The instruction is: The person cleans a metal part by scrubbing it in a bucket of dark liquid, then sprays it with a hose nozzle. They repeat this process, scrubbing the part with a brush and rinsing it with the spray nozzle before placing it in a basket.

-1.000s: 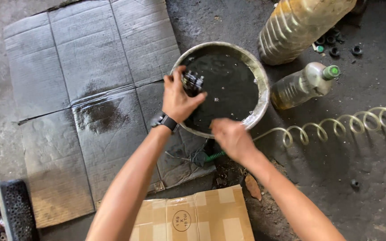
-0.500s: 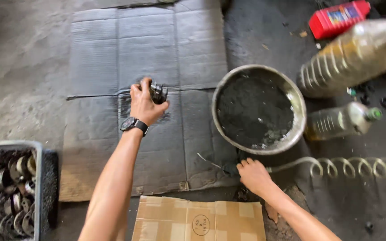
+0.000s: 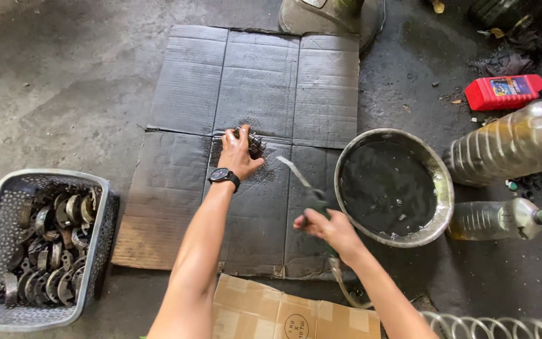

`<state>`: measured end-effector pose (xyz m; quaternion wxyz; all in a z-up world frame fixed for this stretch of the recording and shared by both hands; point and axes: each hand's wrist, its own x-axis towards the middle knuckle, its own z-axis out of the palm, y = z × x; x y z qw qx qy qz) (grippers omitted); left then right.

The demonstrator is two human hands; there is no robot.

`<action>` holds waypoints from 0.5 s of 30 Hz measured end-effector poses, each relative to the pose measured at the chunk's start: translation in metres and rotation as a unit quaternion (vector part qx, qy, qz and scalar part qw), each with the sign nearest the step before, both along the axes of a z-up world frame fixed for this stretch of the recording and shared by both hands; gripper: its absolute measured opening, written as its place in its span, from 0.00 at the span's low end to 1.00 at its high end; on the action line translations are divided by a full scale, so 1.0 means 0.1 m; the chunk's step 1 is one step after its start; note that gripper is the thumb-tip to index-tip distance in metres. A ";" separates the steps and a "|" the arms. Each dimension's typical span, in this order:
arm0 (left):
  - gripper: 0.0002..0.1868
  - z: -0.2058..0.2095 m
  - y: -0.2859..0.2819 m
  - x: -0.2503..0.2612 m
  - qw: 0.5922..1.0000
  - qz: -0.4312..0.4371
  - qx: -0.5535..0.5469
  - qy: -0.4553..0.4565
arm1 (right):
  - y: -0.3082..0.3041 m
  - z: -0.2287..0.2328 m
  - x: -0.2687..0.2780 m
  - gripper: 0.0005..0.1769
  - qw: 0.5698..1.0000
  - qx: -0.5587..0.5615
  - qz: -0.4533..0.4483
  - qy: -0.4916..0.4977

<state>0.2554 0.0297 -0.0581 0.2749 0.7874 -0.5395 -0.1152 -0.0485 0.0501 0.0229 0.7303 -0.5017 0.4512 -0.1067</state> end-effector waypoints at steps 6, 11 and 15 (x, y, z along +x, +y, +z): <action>0.54 -0.10 -0.04 -0.05 1.000 -0.009 -0.006 0.012 | -0.03 0.03 0.49 0.29 0.935 -0.214 0.079 0.270; 0.53 -0.06 -0.02 -0.07 1.000 0.001 -0.003 0.019 | -0.10 0.02 0.50 0.30 0.932 -0.252 0.050 0.256; 0.53 -0.04 0.00 -0.08 1.000 0.004 0.007 0.024 | -0.11 0.03 0.51 0.29 0.934 -0.249 0.054 0.252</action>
